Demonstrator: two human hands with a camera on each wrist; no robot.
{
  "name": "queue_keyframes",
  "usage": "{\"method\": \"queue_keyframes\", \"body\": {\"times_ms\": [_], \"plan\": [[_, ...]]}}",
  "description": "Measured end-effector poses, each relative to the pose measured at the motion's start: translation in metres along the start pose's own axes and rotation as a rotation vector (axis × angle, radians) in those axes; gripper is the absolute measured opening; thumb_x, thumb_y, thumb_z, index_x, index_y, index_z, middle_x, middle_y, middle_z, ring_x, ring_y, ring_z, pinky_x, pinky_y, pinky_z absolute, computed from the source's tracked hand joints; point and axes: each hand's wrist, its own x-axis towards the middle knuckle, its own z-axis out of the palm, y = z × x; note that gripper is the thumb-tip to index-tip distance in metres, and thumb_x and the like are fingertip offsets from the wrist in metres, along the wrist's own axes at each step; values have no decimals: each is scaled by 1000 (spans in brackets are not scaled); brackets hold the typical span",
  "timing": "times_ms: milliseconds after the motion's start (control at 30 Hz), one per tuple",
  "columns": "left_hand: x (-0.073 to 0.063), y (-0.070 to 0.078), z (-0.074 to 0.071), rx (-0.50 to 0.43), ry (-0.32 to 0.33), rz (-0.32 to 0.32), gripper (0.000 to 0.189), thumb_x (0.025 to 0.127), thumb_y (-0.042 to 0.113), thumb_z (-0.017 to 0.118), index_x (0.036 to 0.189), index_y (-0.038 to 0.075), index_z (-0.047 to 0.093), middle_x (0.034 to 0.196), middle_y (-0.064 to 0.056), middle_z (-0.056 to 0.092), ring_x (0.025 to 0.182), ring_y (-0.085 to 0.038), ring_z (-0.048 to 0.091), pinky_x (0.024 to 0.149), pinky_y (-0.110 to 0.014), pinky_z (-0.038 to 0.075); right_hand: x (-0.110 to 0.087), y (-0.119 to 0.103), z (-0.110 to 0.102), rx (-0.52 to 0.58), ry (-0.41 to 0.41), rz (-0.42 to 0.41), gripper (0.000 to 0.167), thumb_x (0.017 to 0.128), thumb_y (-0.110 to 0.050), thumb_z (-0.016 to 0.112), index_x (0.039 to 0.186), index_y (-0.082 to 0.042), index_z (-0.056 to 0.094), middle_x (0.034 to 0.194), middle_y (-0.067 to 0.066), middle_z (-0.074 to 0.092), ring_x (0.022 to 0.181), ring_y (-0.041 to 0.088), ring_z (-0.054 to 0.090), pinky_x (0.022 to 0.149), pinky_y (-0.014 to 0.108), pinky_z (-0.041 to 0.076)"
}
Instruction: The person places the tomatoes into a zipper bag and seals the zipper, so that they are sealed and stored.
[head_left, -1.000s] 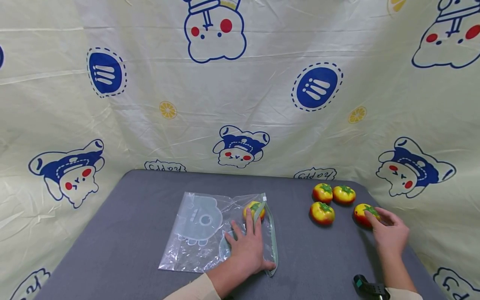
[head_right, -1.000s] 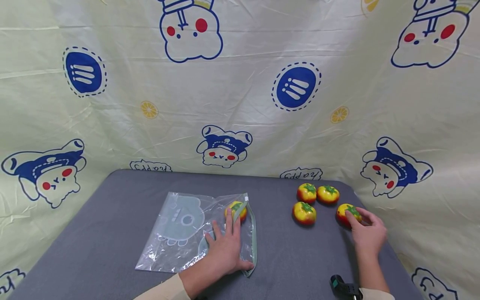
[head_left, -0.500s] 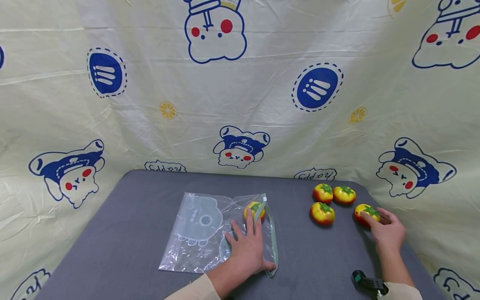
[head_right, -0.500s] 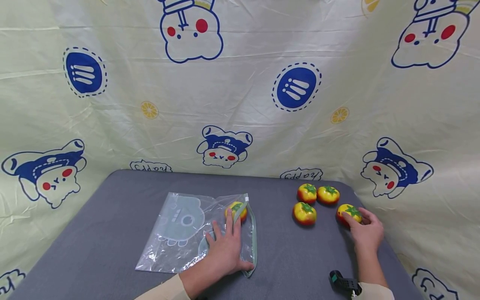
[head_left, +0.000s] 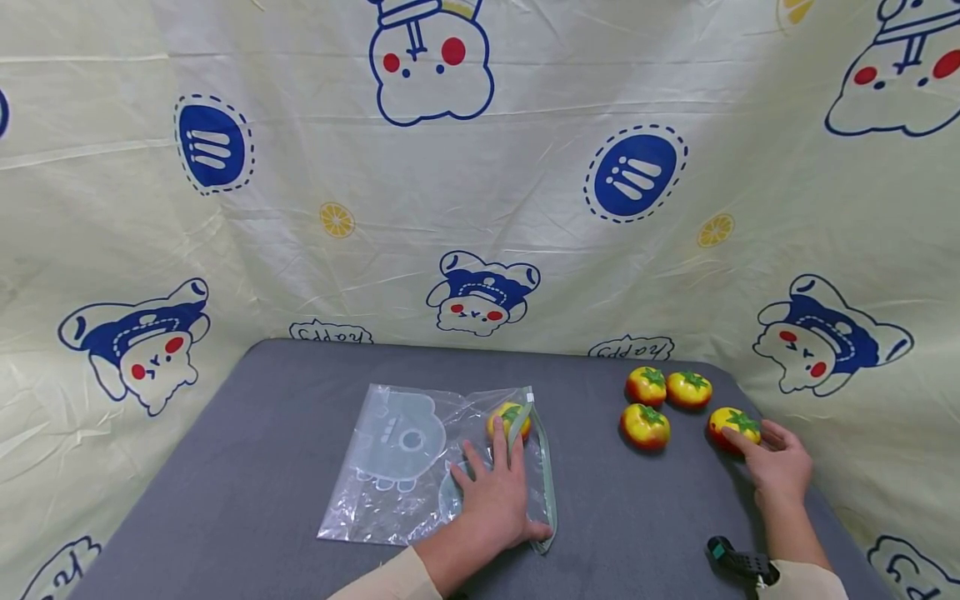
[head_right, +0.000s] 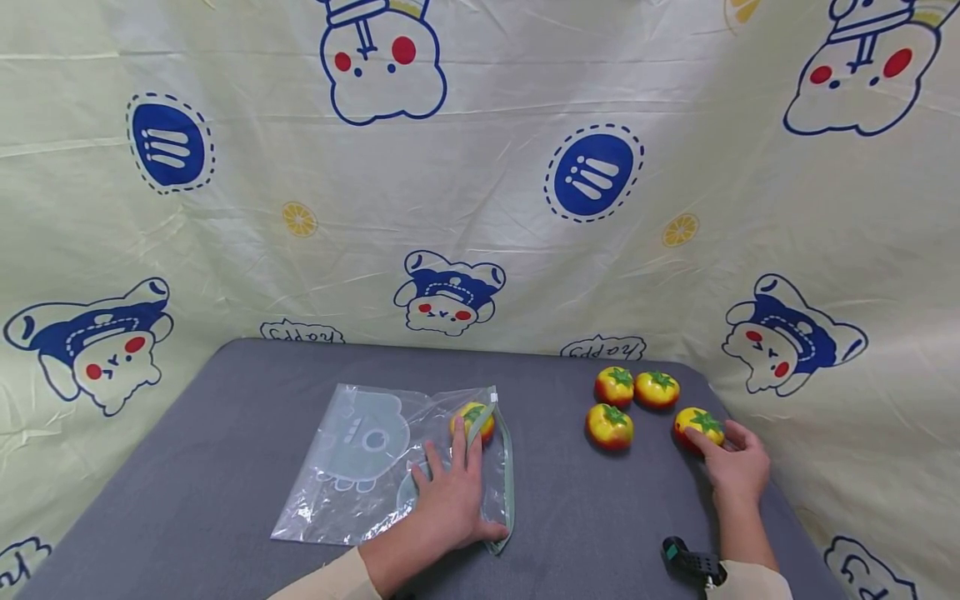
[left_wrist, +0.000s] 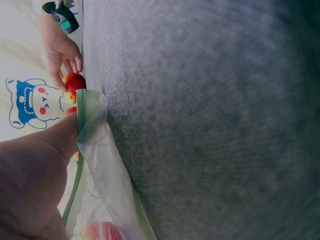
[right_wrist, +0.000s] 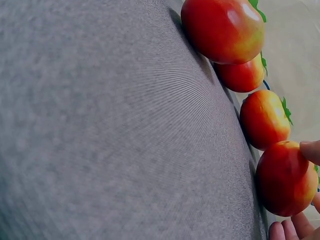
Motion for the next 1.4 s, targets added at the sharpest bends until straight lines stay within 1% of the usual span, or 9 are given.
{"method": "queue_keyframes", "body": {"times_ms": [267, 433, 633, 800, 933, 1000, 1100, 1233, 1400], "plan": [[0, 1, -2, -4, -3, -2, 132, 57, 70, 91, 162, 19, 28, 174, -11, 0, 148, -61, 22, 110, -77, 30, 1, 1, 0, -21, -14, 7, 99, 84, -57, 77, 161, -14, 33, 167, 17, 31, 142, 38, 37, 122, 47, 34], [1, 0, -2, -3, 0, 2, 131, 57, 71, 90, 161, 19, 30, 174, -11, 1, 148, -61, 22, 110, -77, 30, 4, 4, 0, -37, -29, 13, 101, 85, -60, 75, 161, -12, 31, 166, 20, 31, 141, 40, 36, 122, 49, 34], [3, 0, 0, -7, -13, -1, 132, 58, 72, 89, 162, 20, 27, 174, -11, -1, 149, -61, 20, 111, -77, 28, 6, 7, 1, -47, -27, 29, 102, 84, -60, 76, 161, -10, 32, 164, 21, 33, 137, 40, 37, 121, 50, 35], [3, -1, 1, -11, -11, -4, 132, 57, 72, 90, 162, 20, 28, 174, -10, -2, 149, -61, 20, 111, -77, 29, 5, 8, 1, -69, -15, 23, 102, 83, -61, 76, 159, -8, 35, 160, 22, 37, 127, 38, 43, 116, 49, 41], [2, -1, 1, -10, -4, -4, 132, 57, 72, 90, 161, 20, 29, 174, -10, -2, 149, -60, 21, 111, -76, 30, 3, 7, 0, -76, -9, 22, 102, 82, -61, 77, 158, -7, 37, 155, 22, 41, 119, 35, 45, 114, 48, 42], [1, 0, 1, -7, -2, -4, 132, 57, 72, 90, 161, 19, 29, 174, -11, -2, 149, -60, 22, 111, -76, 30, 2, 7, 1, -73, -8, 24, 102, 82, -61, 77, 158, -8, 37, 154, 23, 41, 119, 35, 44, 116, 49, 41], [1, 0, 0, -1, -4, -5, 132, 57, 73, 89, 161, 20, 29, 174, -11, -2, 149, -60, 22, 110, -76, 31, -1, 7, 1, -52, -5, 32, 102, 82, -60, 78, 159, -8, 36, 158, 22, 39, 127, 38, 43, 119, 50, 37], [0, 0, -1, 12, -7, -7, 132, 56, 74, 89, 161, 20, 29, 174, -10, -3, 149, -60, 23, 110, -76, 31, -4, 7, 1, -40, -1, 32, 102, 80, -59, 80, 159, -10, 37, 160, 20, 39, 132, 37, 42, 120, 50, 37], [0, 0, -1, 25, -11, -8, 132, 57, 75, 88, 162, 20, 29, 174, -10, -3, 149, -58, 23, 111, -75, 31, -11, 5, -1, -36, -3, 38, 101, 80, -59, 80, 159, -13, 37, 161, 18, 37, 130, 35, 40, 119, 49, 38]]}}
